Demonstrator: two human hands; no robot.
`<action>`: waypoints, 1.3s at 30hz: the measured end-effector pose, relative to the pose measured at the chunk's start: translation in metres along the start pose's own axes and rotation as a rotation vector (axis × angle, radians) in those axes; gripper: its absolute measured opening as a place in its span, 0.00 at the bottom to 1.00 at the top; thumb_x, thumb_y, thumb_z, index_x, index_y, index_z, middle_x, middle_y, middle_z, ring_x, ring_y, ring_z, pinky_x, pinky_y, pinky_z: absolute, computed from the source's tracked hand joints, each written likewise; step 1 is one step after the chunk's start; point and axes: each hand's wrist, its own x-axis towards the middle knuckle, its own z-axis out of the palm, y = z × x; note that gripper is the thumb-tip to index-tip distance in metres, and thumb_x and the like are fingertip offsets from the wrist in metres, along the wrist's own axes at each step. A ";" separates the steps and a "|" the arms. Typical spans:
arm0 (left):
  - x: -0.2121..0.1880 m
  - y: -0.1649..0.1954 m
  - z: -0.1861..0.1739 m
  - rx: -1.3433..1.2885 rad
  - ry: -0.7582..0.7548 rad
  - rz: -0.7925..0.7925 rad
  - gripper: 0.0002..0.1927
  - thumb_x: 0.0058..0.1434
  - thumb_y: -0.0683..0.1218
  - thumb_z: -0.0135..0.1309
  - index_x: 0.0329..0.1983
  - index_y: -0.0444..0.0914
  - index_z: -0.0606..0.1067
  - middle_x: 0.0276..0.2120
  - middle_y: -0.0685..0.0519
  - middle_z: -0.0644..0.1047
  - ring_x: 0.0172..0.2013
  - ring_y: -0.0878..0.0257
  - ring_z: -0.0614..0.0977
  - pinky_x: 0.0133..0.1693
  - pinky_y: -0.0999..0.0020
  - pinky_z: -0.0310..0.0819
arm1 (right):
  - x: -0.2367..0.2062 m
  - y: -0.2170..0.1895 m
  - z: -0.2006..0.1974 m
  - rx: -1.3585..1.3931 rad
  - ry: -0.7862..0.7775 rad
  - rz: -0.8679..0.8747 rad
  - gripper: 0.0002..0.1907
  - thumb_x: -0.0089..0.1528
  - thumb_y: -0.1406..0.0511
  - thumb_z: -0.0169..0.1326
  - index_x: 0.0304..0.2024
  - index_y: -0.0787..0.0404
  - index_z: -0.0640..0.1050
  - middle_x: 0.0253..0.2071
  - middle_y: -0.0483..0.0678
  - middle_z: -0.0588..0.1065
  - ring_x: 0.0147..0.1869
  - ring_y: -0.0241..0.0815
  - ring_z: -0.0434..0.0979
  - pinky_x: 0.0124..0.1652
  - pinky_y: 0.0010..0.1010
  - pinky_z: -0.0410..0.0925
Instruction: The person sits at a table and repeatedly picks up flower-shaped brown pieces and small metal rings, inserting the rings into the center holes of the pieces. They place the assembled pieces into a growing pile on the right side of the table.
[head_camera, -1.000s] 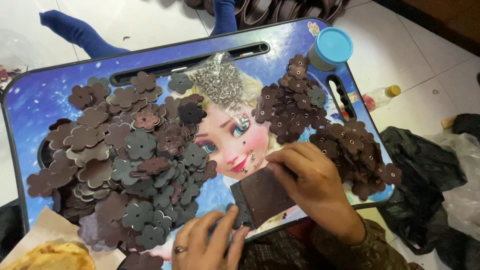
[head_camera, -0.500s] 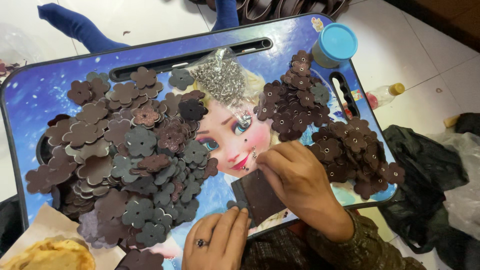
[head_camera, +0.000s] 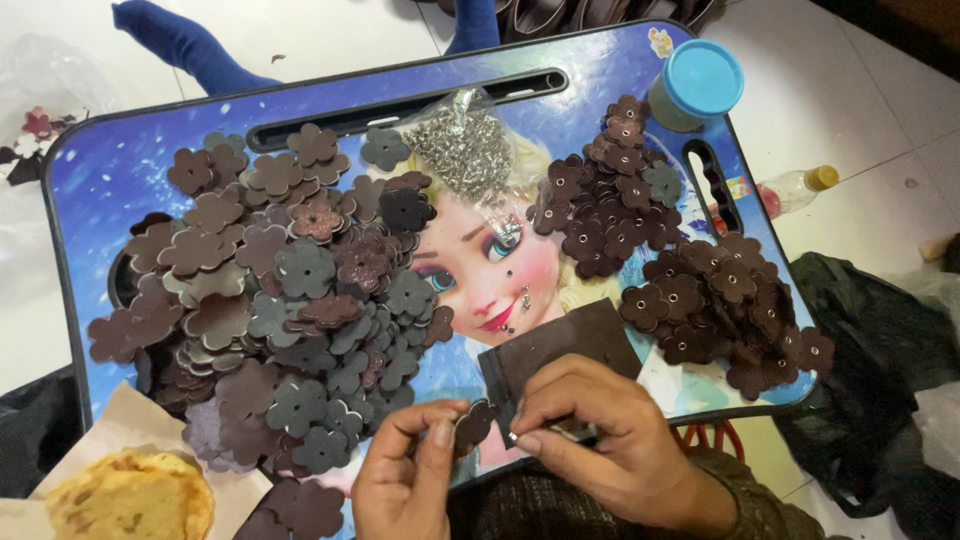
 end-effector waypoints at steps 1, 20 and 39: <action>0.001 -0.002 -0.002 -0.091 -0.012 -0.089 0.08 0.65 0.40 0.52 0.42 0.31 0.77 0.43 0.46 0.84 0.41 0.64 0.83 0.42 0.66 0.80 | -0.002 0.001 0.002 0.051 -0.022 -0.014 0.06 0.60 0.74 0.62 0.39 0.63 0.80 0.41 0.48 0.77 0.45 0.40 0.80 0.43 0.29 0.72; -0.007 0.009 0.006 -0.148 -0.044 -0.103 0.15 0.61 0.32 0.56 0.51 0.26 0.78 0.40 0.42 0.85 0.37 0.63 0.85 0.42 0.69 0.80 | 0.001 0.010 0.029 -0.114 0.081 -0.038 0.09 0.58 0.73 0.64 0.41 0.64 0.81 0.40 0.49 0.76 0.41 0.38 0.80 0.38 0.25 0.73; -0.013 0.015 0.012 0.036 -0.037 -0.016 0.12 0.60 0.34 0.60 0.47 0.29 0.83 0.36 0.47 0.86 0.38 0.67 0.86 0.43 0.73 0.80 | 0.007 0.009 0.035 -0.191 0.174 -0.054 0.11 0.55 0.73 0.65 0.38 0.64 0.78 0.39 0.48 0.76 0.43 0.39 0.79 0.40 0.27 0.72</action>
